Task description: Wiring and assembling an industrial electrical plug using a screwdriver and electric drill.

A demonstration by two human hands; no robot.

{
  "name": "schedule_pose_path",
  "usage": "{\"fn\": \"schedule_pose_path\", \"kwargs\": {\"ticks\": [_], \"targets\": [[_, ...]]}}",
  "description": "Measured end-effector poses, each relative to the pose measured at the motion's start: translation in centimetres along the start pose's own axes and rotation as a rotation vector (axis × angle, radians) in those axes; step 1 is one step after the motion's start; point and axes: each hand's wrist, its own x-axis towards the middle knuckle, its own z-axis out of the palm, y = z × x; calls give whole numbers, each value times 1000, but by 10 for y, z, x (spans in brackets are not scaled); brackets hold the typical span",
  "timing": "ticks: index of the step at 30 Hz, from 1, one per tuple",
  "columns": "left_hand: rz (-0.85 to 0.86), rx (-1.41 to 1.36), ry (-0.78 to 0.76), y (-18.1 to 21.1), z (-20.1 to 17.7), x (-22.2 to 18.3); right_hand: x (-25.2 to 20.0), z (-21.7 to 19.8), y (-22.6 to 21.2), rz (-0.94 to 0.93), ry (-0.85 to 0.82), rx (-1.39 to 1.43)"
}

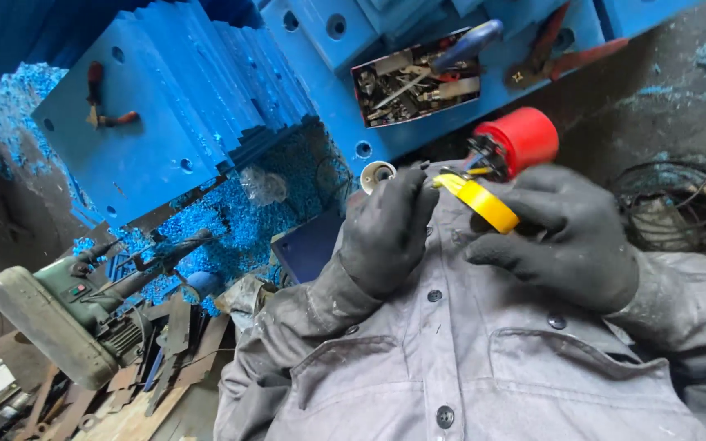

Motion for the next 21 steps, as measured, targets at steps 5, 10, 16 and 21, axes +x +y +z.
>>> {"fn": "schedule_pose_path", "kwargs": {"ticks": [5, 10, 16, 21], "targets": [[-322, -293, -39, -4, 12, -12, -54, 28, 66, 287, -131, 441], [-579, -967, -120, -5, 14, -27, -32, 48, 83, 124, -302, 395], [-746, -1269, -175, -8, -1, -32, -7, 69, 128, 460, -520, 828], [-130, -702, -230, 8, -20, 3, 62, 44, 153, -328, -686, 617]]}}
